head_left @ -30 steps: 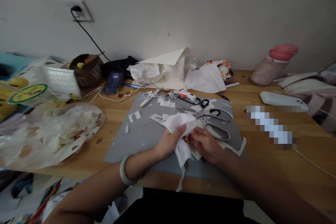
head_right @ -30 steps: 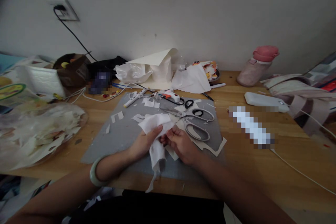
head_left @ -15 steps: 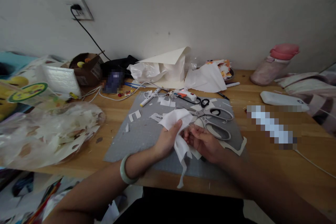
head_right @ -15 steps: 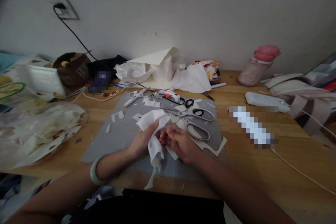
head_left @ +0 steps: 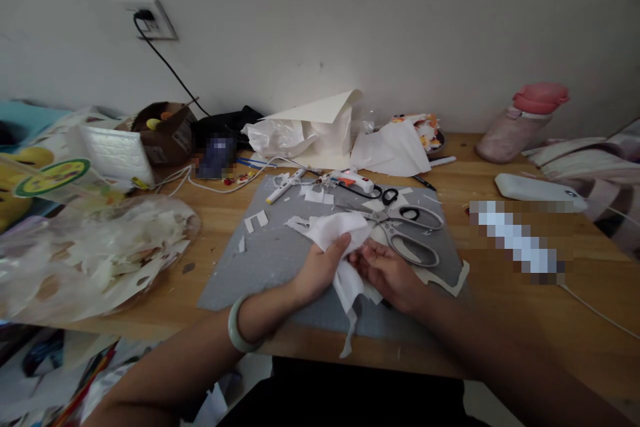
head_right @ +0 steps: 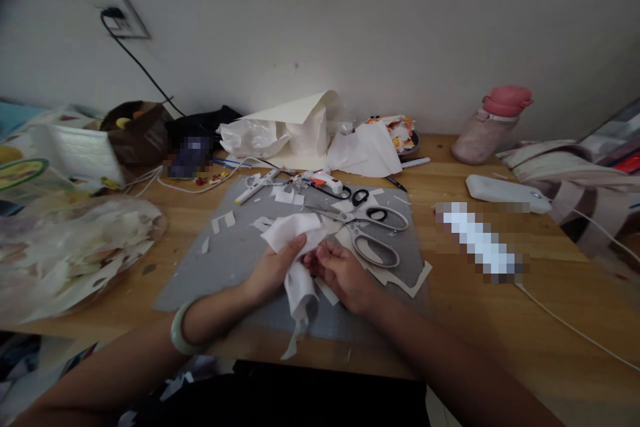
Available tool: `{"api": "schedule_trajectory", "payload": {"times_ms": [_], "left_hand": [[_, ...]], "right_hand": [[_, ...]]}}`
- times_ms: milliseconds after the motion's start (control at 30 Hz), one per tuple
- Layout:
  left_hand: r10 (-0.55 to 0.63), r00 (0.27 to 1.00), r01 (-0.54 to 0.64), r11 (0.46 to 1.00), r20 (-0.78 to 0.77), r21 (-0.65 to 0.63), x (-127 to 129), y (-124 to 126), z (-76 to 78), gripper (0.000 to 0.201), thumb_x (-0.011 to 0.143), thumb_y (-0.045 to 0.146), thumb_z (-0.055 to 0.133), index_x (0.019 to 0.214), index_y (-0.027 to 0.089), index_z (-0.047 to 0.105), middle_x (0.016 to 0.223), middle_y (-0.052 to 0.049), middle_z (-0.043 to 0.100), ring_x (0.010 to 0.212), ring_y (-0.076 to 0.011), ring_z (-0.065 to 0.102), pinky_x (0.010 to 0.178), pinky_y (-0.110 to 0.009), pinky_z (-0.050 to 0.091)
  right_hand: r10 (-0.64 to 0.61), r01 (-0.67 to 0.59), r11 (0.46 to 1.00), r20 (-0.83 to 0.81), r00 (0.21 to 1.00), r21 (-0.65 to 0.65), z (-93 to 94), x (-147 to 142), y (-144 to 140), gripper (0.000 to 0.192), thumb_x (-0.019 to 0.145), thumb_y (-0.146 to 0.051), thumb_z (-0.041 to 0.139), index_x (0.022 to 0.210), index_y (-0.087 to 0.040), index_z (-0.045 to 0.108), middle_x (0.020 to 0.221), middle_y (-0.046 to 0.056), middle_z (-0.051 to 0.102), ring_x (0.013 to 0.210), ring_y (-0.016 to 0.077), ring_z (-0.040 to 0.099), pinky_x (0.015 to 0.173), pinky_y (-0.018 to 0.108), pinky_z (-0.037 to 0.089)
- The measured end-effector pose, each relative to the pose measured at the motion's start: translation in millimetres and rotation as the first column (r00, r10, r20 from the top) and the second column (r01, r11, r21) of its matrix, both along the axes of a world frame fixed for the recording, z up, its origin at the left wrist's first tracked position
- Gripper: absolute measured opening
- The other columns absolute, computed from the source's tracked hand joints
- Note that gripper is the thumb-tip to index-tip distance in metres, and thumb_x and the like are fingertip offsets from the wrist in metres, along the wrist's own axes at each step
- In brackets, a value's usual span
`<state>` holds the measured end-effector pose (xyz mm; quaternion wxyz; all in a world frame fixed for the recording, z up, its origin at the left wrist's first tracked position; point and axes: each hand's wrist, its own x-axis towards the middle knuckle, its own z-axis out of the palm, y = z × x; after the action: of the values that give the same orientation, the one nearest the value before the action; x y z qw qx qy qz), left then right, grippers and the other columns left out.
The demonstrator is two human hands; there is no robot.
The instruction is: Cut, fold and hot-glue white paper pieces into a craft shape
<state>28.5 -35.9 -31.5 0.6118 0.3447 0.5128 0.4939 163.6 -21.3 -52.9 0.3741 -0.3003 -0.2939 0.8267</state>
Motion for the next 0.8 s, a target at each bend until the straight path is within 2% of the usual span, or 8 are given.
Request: {"api": "schedule_trajectory", "payload": {"times_ms": [100, 200, 300, 400, 533, 800], "left_hand": [[0.029, 0.993, -0.023, 0.998, 0.111, -0.056, 1.0, 1.6, -1.9, 0.028, 0.073, 0.041, 0.063, 0.085, 0.016, 0.059, 0.062, 0.001, 0.059, 0.056, -0.0125, 0.054, 0.055, -0.024, 0.043], [0.049, 0.989, -0.04, 0.997, 0.139, -0.066, 1.9, 2.0, -3.5, 0.029, 0.073, 0.042, 0.063, 0.086, 0.016, 0.057, 0.058, 0.003, 0.056, 0.051, -0.0112, 0.051, 0.052, -0.023, 0.041], [0.063, 0.993, -0.06, 0.998, 0.102, -0.033, 2.2, 1.2, -3.4, 0.03, 0.071, 0.042, 0.065, 0.085, 0.016, 0.058, 0.063, 0.002, 0.059, 0.054, -0.0115, 0.053, 0.053, -0.023, 0.042], [0.067, 0.997, -0.067, 0.998, 0.026, 0.015, 2.0, 0.6, -1.7, 0.03, 0.071, 0.041, 0.066, 0.087, 0.016, 0.06, 0.072, -0.002, 0.064, 0.067, -0.0154, 0.059, 0.06, -0.025, 0.045], [0.051, 0.998, -0.05, 0.998, -0.029, 0.034, 1.6, 0.8, 1.0, 0.029, 0.07, 0.04, 0.066, 0.086, 0.016, 0.061, 0.07, -0.004, 0.065, 0.075, -0.0191, 0.061, 0.061, -0.025, 0.045], [0.112, 0.99, -0.106, 0.991, 0.083, -0.079, 0.2, 3.3, -2.1, 0.031, 0.071, 0.043, 0.064, 0.086, 0.018, 0.055, 0.055, 0.004, 0.054, 0.048, -0.0111, 0.05, 0.049, -0.024, 0.041]], "right_hand": [[0.033, -0.032, 0.999, -0.032, 0.999, 0.019, 4.4, 1.4, 1.3, 0.02, 0.069, -0.036, 0.074, 0.071, -0.018, 0.065, 0.075, 0.001, 0.065, 0.074, 0.0131, 0.059, 0.076, 0.027, 0.045], [0.035, -0.035, 0.999, -0.047, 0.998, -0.015, 7.4, 2.0, 2.8, 0.019, 0.07, -0.035, 0.073, 0.07, -0.018, 0.063, 0.075, 0.001, 0.065, 0.075, 0.0133, 0.06, 0.075, 0.027, 0.045], [0.007, -0.009, 0.998, -0.049, 0.999, -0.055, 8.6, 1.2, 3.4, 0.02, 0.069, -0.033, 0.074, 0.069, -0.018, 0.062, 0.074, 0.0, 0.066, 0.073, 0.0128, 0.06, 0.073, 0.027, 0.046], [-0.027, 0.025, 0.998, -0.029, 0.999, -0.059, 7.7, -0.3, 3.0, 0.021, 0.067, -0.034, 0.076, 0.072, -0.018, 0.063, 0.071, 0.0, 0.066, 0.069, 0.012, 0.06, 0.07, 0.026, 0.046], [-0.029, 0.029, 0.999, 0.005, 1.0, -0.028, 5.1, -0.7, 2.3, 0.02, 0.067, -0.033, 0.076, 0.07, -0.019, 0.063, 0.071, 0.0, 0.065, 0.069, 0.0116, 0.06, 0.071, 0.026, 0.047], [0.038, -0.038, 0.999, -0.066, 0.997, 0.006, 10.7, 2.2, 2.2, 0.019, 0.068, -0.032, 0.075, 0.067, -0.02, 0.061, 0.077, 0.0, 0.064, 0.079, 0.0138, 0.06, 0.077, 0.027, 0.046]]}}
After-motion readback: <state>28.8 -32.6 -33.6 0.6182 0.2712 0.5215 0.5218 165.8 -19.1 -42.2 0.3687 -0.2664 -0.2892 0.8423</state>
